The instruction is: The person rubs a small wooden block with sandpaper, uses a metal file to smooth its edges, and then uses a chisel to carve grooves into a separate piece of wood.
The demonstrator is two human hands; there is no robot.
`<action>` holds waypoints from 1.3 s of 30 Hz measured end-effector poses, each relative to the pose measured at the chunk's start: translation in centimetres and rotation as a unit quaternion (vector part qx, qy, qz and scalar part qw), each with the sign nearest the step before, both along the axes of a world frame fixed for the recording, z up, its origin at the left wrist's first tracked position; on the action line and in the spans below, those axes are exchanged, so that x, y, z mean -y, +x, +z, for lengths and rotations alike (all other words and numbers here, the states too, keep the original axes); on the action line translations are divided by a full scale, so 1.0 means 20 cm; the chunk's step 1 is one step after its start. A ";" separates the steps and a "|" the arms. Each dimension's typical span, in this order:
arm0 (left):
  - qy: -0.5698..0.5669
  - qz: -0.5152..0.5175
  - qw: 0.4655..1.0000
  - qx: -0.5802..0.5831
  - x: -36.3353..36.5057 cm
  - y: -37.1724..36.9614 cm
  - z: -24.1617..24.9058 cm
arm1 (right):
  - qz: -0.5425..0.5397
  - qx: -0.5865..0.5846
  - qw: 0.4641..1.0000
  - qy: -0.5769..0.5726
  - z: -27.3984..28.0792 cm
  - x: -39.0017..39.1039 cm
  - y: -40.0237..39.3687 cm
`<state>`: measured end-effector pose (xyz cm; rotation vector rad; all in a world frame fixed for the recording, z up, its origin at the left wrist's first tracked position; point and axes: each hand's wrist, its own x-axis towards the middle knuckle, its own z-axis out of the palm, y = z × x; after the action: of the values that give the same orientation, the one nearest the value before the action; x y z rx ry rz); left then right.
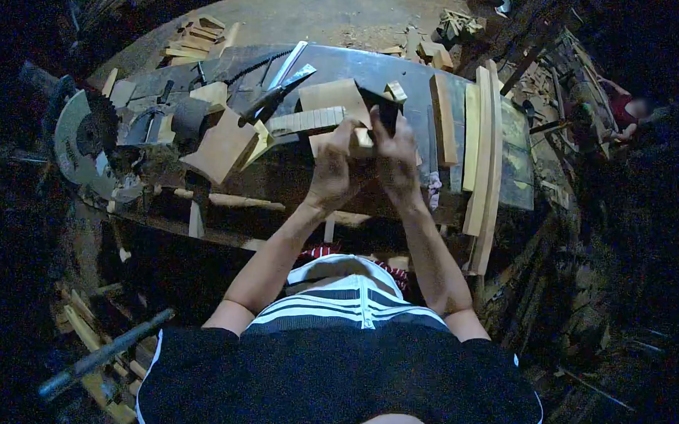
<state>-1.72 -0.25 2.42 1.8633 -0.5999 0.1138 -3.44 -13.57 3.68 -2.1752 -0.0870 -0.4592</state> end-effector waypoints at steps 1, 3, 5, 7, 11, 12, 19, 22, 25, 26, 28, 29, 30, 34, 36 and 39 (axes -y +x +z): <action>-0.028 0.003 0.999 0.027 0.00 0.00 0.09 | -0.017 0.208 0.941 -0.266 -0.03 -0.01 -0.01; -0.019 -0.009 0.999 0.023 0.01 0.00 0.04 | 0.075 0.096 0.989 -0.086 0.08 0.03 -0.03; -0.003 -0.021 1.000 0.020 -0.02 0.03 -0.01 | 0.163 -0.022 0.981 0.104 0.11 -0.02 -0.07; -0.114 0.030 0.986 -0.118 -0.07 0.09 -0.05 | 0.030 0.214 0.973 -0.081 0.03 -0.12 -0.15; 0.073 0.098 0.992 0.039 -0.11 0.17 -0.10 | -0.032 0.008 0.999 0.038 0.03 -0.12 -0.18; 0.092 0.046 0.987 -0.124 -0.11 0.18 -0.05 | -0.077 -0.025 0.997 0.008 0.06 -0.11 -0.20; 0.072 -0.017 0.997 0.006 -0.07 0.15 -0.05 | -0.031 0.061 0.997 0.021 0.09 -0.08 -0.12; 0.065 0.024 0.998 0.011 -0.05 0.12 -0.03 | -0.028 0.058 0.995 0.082 0.09 -0.10 -0.11; 0.074 0.055 0.996 0.007 -0.05 0.10 0.02 | -0.011 0.013 0.989 0.148 0.03 -0.12 -0.11; 0.082 0.062 0.995 -0.009 -0.05 0.09 0.04 | -0.035 0.032 0.993 0.106 0.04 -0.16 -0.13; 0.093 0.079 0.993 -0.008 -0.05 0.10 0.02 | -0.054 -0.018 0.993 0.099 0.02 -0.19 -0.17; 0.103 0.095 0.990 -0.007 -0.04 0.11 0.01 | -0.053 -0.018 0.994 0.099 0.02 -0.18 -0.17; 0.103 0.097 0.990 -0.007 -0.03 0.12 -0.03 | -0.040 0.001 0.998 0.051 0.02 -0.16 -0.16; 0.088 0.092 0.992 0.010 -0.01 0.13 -0.09 | -0.073 -0.127 0.984 0.097 0.07 -0.16 -0.12; 0.097 0.104 0.990 0.011 0.00 0.13 -0.07 | -0.100 -0.112 0.987 0.060 -0.04 -0.15 -0.09; 0.085 0.108 0.991 -0.001 -0.01 0.12 -0.04 | -0.123 -0.152 0.975 0.105 -0.01 -0.19 -0.10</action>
<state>0.62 -0.12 1.71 2.0907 -0.4144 0.2087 -5.37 -9.82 3.54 -2.0286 0.3870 -0.2536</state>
